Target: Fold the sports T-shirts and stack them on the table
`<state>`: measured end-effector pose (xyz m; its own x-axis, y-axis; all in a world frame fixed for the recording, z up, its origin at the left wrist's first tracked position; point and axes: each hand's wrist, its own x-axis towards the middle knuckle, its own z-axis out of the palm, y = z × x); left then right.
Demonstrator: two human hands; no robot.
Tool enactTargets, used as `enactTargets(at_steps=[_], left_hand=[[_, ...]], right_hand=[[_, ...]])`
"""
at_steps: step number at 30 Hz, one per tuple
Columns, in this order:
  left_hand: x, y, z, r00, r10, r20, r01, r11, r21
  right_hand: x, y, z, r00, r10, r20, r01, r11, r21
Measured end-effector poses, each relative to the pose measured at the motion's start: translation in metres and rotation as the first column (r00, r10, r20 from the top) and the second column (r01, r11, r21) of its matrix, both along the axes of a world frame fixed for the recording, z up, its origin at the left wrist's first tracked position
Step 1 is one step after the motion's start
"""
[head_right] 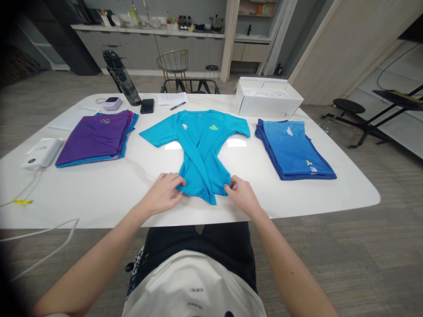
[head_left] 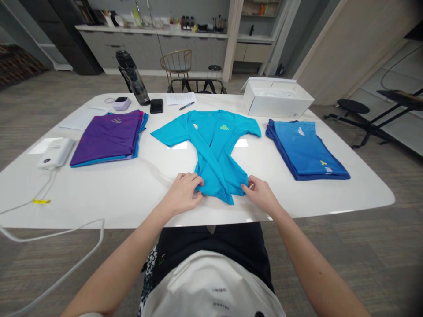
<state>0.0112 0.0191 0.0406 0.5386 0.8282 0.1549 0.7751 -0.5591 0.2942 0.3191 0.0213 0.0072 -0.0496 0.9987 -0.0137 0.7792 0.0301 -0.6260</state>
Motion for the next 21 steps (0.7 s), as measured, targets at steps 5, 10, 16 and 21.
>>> enactTargets(at_steps=[5, 10, 16, 21], left_hand=[[0.039, -0.004, -0.004, 0.992, -0.118, -0.05, 0.123, 0.986, 0.113], [0.063, 0.004, -0.021, 0.988, -0.132, 0.08, 0.135, 0.991, -0.022], [0.011, -0.002, -0.019, 0.469, 0.501, 0.727, -0.438, 0.847, -0.301], [-0.065, -0.041, -0.03, 0.179, 0.67, 0.721, -0.545, 0.677, -0.494]], right_hand=[[-0.009, -0.014, 0.002, 0.996, -0.007, 0.085, -0.01, 0.981, 0.195], [-0.012, -0.017, 0.0, 0.918, 0.176, 0.355, -0.283, 0.918, 0.277], [0.03, -0.015, -0.012, 0.893, 0.322, 0.313, -0.379, 0.915, 0.138], [0.079, -0.026, 0.0, 0.889, 0.251, 0.382, -0.315, 0.943, 0.113]])
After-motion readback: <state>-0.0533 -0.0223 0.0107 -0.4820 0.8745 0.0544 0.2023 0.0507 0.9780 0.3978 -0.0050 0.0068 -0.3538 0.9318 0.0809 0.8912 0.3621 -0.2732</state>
